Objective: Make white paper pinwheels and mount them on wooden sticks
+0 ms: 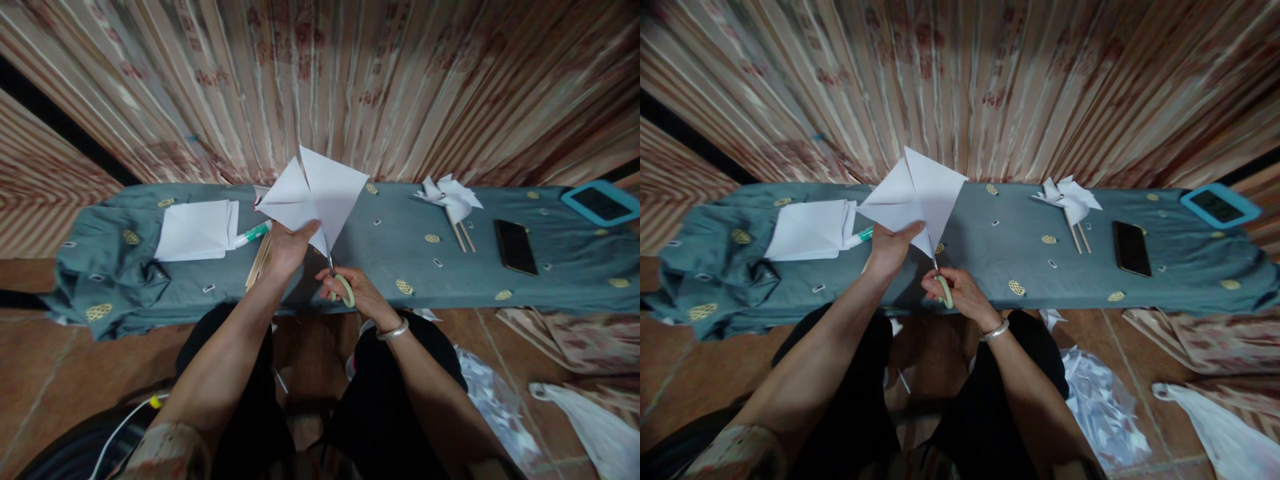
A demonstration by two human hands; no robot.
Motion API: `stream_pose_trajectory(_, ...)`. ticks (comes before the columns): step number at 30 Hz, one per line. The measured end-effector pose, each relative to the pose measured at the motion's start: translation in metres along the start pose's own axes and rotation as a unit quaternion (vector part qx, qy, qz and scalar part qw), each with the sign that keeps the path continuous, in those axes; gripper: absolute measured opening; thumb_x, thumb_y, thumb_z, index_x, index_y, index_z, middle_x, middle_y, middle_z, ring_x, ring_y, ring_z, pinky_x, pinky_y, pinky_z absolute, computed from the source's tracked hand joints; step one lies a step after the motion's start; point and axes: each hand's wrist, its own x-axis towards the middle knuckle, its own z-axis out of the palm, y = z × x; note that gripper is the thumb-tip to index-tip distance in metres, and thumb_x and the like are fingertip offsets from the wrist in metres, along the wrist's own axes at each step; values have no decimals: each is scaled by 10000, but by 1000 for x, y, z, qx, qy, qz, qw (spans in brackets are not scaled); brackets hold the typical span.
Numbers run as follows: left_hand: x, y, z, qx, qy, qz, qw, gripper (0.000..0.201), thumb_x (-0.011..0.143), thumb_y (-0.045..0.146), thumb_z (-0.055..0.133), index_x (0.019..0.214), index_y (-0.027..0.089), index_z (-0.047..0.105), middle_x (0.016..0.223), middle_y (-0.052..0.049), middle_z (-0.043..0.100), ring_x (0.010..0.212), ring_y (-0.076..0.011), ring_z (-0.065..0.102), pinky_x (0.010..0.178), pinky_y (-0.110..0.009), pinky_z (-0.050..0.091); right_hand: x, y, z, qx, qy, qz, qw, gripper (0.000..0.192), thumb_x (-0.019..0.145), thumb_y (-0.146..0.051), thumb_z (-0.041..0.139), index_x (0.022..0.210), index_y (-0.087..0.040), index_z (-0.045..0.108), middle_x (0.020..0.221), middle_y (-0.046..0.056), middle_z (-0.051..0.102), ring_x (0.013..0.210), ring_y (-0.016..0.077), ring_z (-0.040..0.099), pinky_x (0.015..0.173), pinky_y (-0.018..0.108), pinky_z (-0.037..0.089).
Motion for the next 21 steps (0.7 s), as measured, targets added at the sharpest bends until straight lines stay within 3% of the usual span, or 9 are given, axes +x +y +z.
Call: stream_pose_trajectory(21,1,5,-4,-6,17,-2,1000,487,571,285,793,1015,143,655,882,-87,747,931,-274,699,883,-404,545,5,6,5,43,35,19,998,466,636,-543,804,896,-168,706,624,-18,634,559,102,570,506,212,412)
